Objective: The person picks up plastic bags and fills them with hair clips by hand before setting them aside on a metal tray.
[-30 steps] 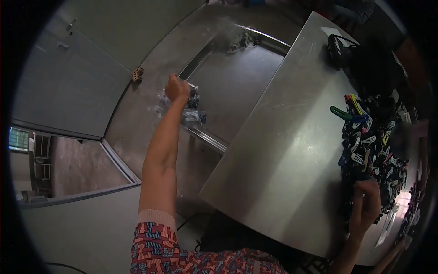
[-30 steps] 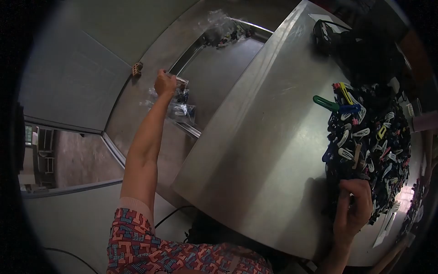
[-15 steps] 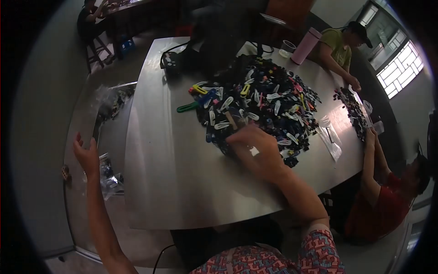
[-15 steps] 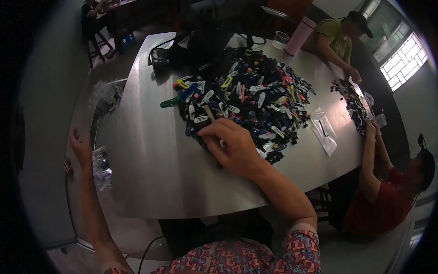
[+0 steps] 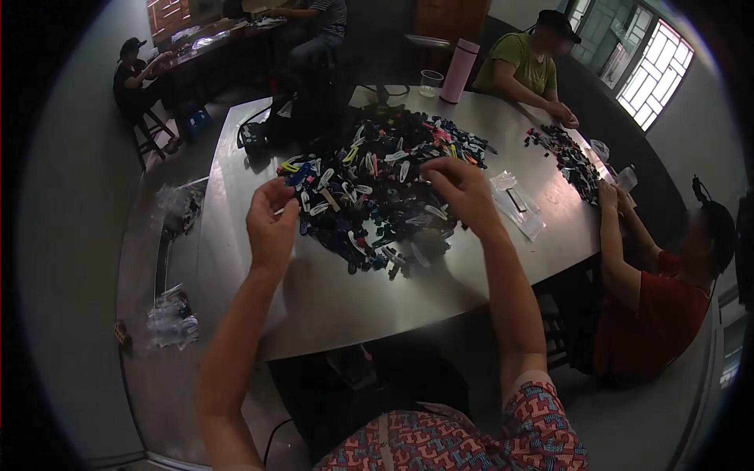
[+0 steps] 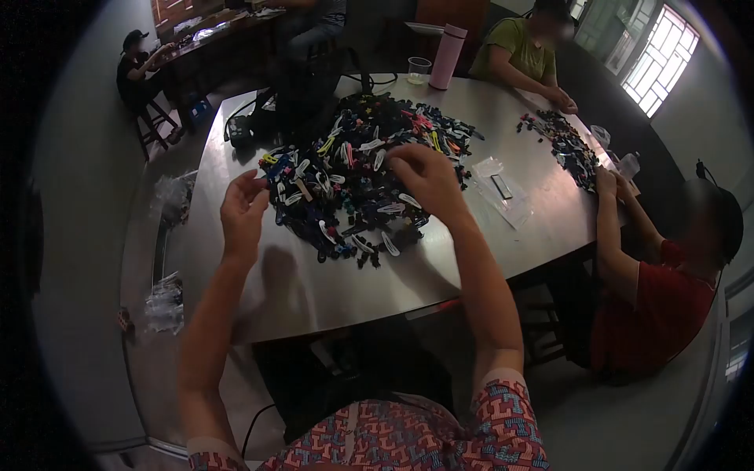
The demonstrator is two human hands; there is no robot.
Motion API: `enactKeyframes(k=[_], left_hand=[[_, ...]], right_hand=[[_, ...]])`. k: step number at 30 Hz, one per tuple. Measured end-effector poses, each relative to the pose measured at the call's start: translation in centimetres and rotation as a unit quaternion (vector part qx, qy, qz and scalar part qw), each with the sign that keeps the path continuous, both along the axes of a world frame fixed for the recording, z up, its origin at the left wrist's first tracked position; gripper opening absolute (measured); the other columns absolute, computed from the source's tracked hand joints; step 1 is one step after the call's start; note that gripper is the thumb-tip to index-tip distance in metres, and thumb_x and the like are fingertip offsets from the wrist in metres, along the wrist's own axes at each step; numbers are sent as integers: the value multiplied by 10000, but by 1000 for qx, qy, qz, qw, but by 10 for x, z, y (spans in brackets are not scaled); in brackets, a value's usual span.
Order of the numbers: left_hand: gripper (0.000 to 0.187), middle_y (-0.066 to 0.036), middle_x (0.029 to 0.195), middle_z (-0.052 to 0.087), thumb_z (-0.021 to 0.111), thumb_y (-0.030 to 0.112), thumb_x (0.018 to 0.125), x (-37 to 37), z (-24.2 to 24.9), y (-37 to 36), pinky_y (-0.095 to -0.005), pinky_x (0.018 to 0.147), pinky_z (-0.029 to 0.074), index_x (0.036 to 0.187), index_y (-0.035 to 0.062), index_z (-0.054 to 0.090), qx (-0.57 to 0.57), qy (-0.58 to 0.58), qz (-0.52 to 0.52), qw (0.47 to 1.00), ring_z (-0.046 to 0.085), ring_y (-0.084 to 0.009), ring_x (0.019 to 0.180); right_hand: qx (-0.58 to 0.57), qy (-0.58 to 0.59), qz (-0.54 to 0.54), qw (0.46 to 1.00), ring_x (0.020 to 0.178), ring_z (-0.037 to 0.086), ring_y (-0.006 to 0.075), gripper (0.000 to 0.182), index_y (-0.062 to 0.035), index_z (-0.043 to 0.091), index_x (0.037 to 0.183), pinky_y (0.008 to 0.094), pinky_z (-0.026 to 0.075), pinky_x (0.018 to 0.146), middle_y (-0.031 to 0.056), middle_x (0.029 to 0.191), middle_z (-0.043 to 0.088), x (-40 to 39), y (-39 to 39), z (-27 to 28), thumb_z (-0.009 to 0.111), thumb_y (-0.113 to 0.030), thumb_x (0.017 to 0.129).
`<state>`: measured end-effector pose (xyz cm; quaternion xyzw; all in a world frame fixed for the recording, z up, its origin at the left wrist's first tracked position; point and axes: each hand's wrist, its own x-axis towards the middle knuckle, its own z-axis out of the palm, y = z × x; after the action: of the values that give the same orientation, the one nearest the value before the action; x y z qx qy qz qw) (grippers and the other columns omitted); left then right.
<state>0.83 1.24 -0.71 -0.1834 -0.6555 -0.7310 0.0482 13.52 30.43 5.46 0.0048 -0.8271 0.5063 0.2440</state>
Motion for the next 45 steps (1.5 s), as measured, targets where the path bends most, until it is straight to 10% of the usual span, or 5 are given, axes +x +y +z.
enactKeyframes(k=[12,31,45], left_hand=[[286,-14,955,641,625,16,892,-9,-21,-8,-227,720,497,1176,36,596,-71,95,106,987,599,-81,827],[260,-18,843,653,636,13,863,-11,-25,-7,-229,647,493,1122,33,617,-64,103,121,985,607,-86,718],[264,-14,930,626,609,-1,902,-12,-25,-10,-233,718,497,1164,32,609,-107,97,87,986,590,-88,815]], right_hand=[[37,-41,-279,959,786,634,119,178,18,708,1040,258,498,713,57,879,704,131,153,-62,616,-92,933],[403,-144,-379,820,903,655,320,365,-31,721,1045,416,520,821,179,1005,683,77,206,-87,720,-333,839],[246,-267,-351,863,877,706,301,272,-81,774,935,412,544,817,125,903,743,70,199,-50,692,-306,806]])
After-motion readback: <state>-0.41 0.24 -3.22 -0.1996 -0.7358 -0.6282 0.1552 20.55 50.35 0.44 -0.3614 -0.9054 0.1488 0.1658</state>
